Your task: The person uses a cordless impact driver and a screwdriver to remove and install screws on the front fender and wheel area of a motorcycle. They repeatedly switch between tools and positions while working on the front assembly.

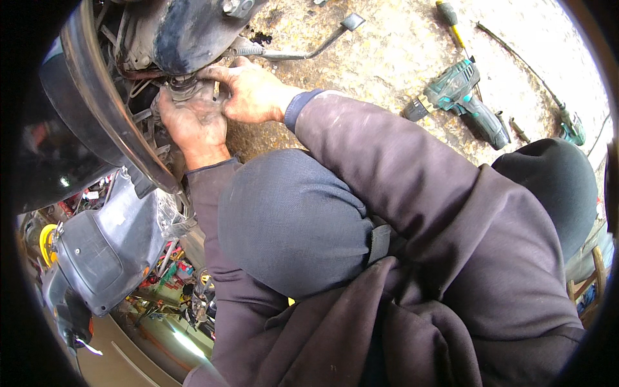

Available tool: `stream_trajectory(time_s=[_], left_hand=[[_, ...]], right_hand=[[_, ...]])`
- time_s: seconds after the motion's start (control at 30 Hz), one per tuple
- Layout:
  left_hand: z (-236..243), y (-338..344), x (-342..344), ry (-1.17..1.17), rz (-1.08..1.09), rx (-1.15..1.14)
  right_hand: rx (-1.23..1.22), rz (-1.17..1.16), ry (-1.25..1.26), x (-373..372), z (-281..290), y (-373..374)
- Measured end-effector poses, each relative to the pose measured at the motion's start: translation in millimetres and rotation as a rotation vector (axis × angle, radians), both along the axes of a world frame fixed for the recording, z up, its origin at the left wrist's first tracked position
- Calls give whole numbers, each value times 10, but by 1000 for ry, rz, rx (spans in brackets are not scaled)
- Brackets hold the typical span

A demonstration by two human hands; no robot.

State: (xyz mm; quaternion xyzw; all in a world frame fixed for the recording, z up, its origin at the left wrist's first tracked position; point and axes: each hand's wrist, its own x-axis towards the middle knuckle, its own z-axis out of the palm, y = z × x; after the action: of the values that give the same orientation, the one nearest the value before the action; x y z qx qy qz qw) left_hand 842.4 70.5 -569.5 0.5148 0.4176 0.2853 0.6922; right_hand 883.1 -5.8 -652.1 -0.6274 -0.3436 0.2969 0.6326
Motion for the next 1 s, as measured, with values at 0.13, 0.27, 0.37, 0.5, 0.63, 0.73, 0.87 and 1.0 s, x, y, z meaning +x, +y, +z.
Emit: stream_trajectory(time_s=[0.13, 0.27, 0.37, 0.5, 0.63, 0.73, 0.87, 1.0], left_hand=[[-30, 83, -1, -65, -22, -35], [-29, 91, -47, -83, -31, -86], [-23, 95, -78, -93, -29, -129], [-26, 133, -93, -87, -29, -159], [11, 181, -109, -57, -66, -167], [51, 230, -85, -209, -322, -353], [22, 264, -64, 3, -136, -120], [36, 280, -65, -150, -264, -290]], right_hand=[[-6, -35, -17, -3, 25, -50], [13, -74, -87, 1, 105, -139], [-43, -75, -119, -15, 143, -210], [-14, -104, -167, -20, 190, -264], [-38, -80, -177, -14, 239, -293], [-46, -73, -199, 7, 255, -300], [-57, -59, -201, 12, 260, -298], [-68, -49, -230, 37, 263, -314]])
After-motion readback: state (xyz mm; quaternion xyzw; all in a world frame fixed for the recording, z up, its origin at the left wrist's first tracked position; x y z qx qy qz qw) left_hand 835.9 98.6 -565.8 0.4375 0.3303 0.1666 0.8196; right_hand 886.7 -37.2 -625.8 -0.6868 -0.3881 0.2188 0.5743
